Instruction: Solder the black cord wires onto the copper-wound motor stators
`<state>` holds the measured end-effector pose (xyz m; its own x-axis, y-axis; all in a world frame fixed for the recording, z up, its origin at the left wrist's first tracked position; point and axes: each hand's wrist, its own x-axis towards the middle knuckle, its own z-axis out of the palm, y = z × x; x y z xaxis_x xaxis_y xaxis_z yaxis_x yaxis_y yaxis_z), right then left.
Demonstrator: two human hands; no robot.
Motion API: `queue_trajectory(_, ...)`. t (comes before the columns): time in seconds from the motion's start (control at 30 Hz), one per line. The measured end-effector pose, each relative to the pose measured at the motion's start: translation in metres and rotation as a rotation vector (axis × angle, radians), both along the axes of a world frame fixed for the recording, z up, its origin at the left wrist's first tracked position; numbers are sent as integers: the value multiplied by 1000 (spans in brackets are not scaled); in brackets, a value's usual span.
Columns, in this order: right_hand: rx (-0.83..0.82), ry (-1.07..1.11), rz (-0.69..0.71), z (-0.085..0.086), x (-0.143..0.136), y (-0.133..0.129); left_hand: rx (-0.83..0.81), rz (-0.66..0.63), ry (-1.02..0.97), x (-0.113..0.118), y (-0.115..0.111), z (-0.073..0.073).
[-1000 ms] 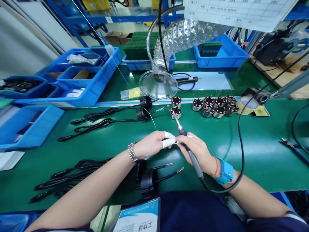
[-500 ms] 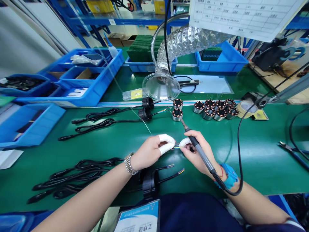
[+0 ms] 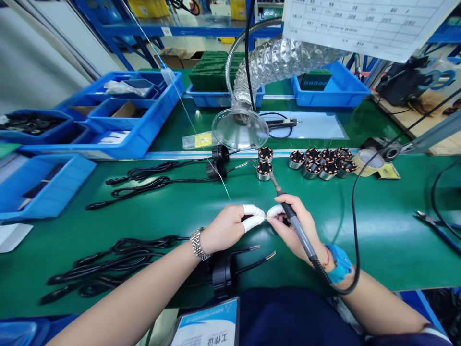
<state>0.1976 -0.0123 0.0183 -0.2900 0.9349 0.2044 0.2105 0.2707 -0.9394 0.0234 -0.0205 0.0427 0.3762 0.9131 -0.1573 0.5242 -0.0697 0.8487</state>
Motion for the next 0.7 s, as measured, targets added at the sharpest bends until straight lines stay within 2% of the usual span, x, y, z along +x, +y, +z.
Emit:
queue_trajectory(0.17,52,-54,-39,2,-1,-7,-116,32,-21,2,3,6)
queue_trajectory(0.27,115,-71,-12,0,3,-12,-114,31,-30,2,6,6)
queue_trajectory(0.4,280,-143,-65,-1,13,-5,-92,-14,-9,-1,8,3)
queue_trajectory(0.57,356,-227,130,1,15,7,-126,-64,-14,-3,9,0)
queue_trajectory(0.7,344,-206,166,0,10,8,-148,-77,-58,-4,8,-1)
